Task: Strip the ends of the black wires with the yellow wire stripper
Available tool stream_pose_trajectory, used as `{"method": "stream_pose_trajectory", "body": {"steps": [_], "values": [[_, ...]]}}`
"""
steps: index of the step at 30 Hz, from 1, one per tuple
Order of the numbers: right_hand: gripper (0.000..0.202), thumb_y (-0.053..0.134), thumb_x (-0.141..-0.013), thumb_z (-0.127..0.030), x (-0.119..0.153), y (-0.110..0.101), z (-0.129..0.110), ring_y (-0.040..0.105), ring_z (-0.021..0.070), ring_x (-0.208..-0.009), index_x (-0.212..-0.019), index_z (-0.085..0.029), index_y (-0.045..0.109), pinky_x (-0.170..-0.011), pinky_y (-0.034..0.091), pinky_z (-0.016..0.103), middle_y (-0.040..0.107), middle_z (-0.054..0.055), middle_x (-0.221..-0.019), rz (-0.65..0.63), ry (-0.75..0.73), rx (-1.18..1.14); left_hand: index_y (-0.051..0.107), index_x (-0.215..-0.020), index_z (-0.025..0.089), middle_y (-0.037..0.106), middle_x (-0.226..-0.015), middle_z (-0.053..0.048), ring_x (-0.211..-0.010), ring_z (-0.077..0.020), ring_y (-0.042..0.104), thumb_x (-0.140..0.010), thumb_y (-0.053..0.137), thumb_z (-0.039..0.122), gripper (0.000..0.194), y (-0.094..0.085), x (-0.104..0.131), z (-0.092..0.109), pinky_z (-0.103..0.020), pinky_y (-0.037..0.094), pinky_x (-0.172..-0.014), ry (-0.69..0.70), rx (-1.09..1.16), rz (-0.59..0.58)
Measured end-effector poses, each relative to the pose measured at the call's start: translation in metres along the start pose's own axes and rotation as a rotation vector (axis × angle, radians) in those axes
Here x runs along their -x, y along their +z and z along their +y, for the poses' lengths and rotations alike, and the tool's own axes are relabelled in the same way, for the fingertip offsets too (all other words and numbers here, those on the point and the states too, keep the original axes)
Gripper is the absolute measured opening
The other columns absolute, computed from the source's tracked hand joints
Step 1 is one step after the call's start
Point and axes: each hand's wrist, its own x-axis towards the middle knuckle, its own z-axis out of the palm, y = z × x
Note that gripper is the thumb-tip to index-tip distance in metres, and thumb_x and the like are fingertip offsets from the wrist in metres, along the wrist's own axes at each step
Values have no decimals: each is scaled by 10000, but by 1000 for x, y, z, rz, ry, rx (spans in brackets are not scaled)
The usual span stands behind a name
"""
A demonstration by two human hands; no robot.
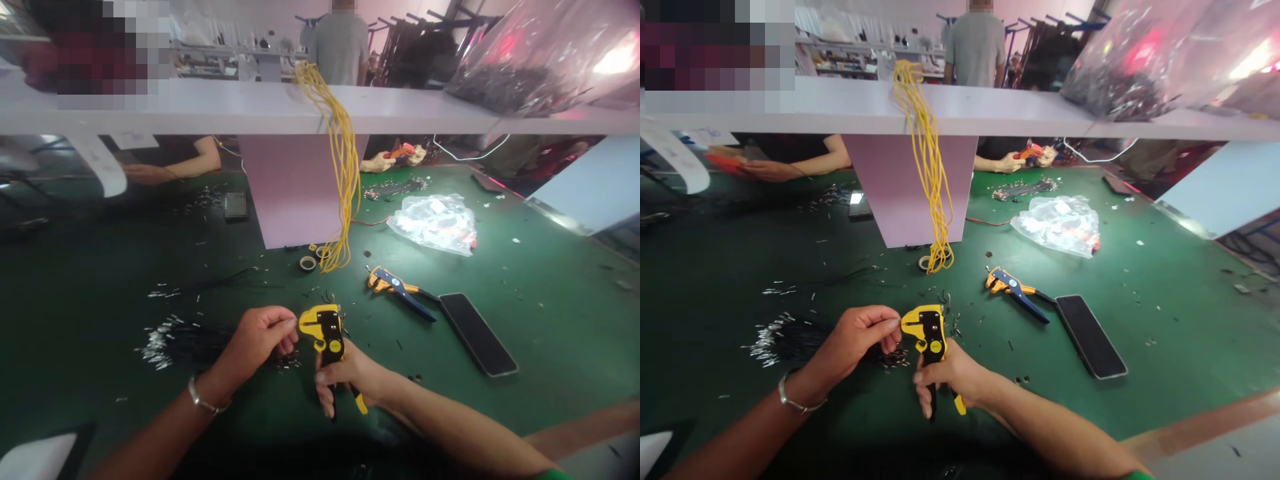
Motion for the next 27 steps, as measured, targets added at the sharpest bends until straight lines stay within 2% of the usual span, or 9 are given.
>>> {"method": "stream_pose_trajectory", "body": {"steps": [5,11,22,27], "values": [[197,686,-670,-221,0,-1,0,574,130,-394,-566,-120,554,-422,375,206,562,-12,-445,22,-13,61,627,-630,133,622,-561,-20,-480,-111,544,-731,604,299,196,1,0,0,-240,456,-495,-23,86,9],[236,679,-692,-254,-1,0,-2,562,124,-395,-540,-120,557,-435,373,218,556,-12,-449,17,-23,111,633,-628,135,621,-555,-19,-484,-116,549,-723,607,300,192,2,-1,3,-240,452,-493,-20,77,28],[219,637,-689,-205,-3,0,-6,526,105,-379,-500,-120,568,-445,350,211,561,-11,-423,46,-83,143,667,-699,148,649,-588,-23,-514,-135,583,-761,580,339,219,4,-1,-8,-249,483,-520,42,-120,126],[207,625,-680,-201,-3,2,-9,517,101,-372,-494,-124,576,-438,342,208,567,-12,-420,46,-99,157,675,-708,162,651,-598,-15,-529,-137,598,-785,554,339,228,6,2,-7,-250,488,-543,128,-230,195]]}}
